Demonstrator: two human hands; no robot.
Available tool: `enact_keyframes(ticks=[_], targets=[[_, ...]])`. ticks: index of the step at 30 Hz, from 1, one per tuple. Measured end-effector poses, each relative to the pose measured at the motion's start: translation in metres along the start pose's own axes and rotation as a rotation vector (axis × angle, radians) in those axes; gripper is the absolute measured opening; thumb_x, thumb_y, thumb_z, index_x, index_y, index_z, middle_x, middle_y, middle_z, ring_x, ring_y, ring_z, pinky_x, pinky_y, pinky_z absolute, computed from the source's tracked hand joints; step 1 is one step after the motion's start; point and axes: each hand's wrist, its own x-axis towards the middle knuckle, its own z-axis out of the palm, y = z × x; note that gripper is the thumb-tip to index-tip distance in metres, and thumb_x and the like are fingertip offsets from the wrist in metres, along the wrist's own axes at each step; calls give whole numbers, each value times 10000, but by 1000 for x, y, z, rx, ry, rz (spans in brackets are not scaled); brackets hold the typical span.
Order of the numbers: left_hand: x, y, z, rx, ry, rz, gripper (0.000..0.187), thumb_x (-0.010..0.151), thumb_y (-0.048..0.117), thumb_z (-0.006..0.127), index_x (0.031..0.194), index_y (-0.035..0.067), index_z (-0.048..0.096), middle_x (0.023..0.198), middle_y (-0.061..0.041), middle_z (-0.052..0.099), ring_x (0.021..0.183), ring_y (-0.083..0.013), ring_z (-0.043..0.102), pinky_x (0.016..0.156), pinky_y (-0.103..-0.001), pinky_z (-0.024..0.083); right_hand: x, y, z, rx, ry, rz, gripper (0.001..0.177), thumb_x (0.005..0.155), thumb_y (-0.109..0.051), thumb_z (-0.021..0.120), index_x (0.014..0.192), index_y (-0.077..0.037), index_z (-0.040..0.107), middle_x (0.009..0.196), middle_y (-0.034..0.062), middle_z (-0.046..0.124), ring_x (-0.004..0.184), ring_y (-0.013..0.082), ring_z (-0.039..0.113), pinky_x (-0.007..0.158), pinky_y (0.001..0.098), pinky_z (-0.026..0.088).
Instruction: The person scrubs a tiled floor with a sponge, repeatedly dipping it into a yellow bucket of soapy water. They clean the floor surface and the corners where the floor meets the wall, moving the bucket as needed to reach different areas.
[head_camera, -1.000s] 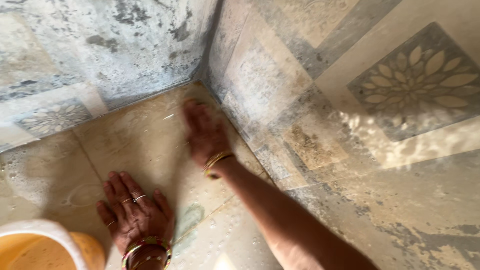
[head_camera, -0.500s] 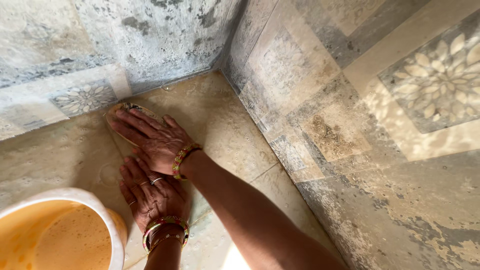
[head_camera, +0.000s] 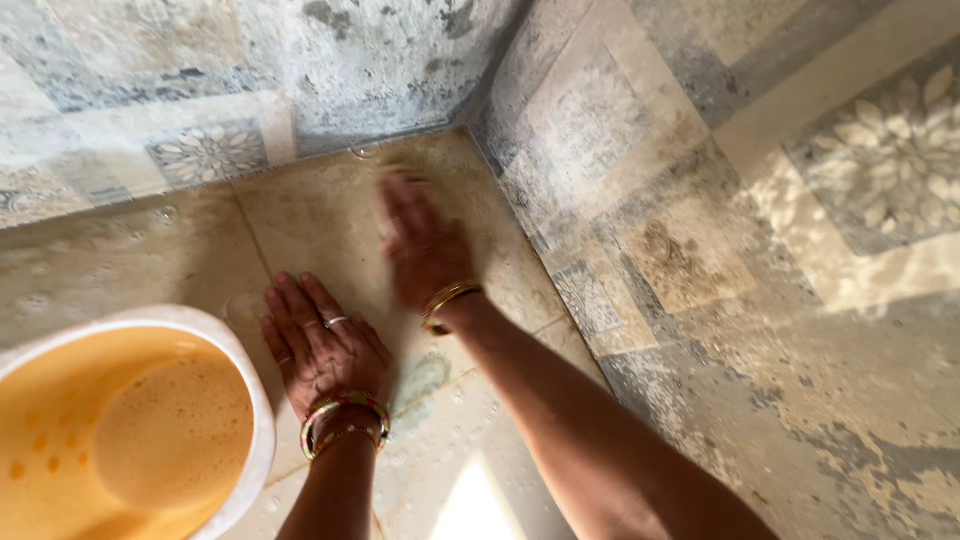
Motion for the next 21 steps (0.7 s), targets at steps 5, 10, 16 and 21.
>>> enact_keyframes(ticks=[5,10,16,21], targets=[[1,-10,1,-206,-5,-19,838,896,415,553,1559,-4,259,1628,-212,281,1517,-372,216,1184,-614,94,-30,-58,-2,88,51,-250,680,988,-389,514,1615,-267,279,1733,-12,195,1600,215,227,1169,543,346],[-7,-31,4,-138,256,-110,670,1001,241,585,1577,-29,373,1588,-240,404,1473,-437,389,1208,-612,270,-60,-40,-23,56,-1,-129,743,971,-350,515,1639,-236,210,1737,4,138,1596,238,189,1156,578,331],[-13,-112,-35,-222,41,64,509,1001,208,549,1505,136,562,1479,-156,586,1242,-425,580,1040,-544,468,-68,-68,-23,134,8,197,725,975,-315,488,1627,-227,184,1712,9,116,1564,263,160,1098,613,317],[-16,-183,-61,-178,153,231,388,1080,263,554,1445,131,571,1504,-124,586,1343,-353,587,1134,-471,476,-83,-171,-15,168,-62,25,717,1004,-283,462,1661,-243,178,1759,-14,126,1622,201,197,1069,589,376]])
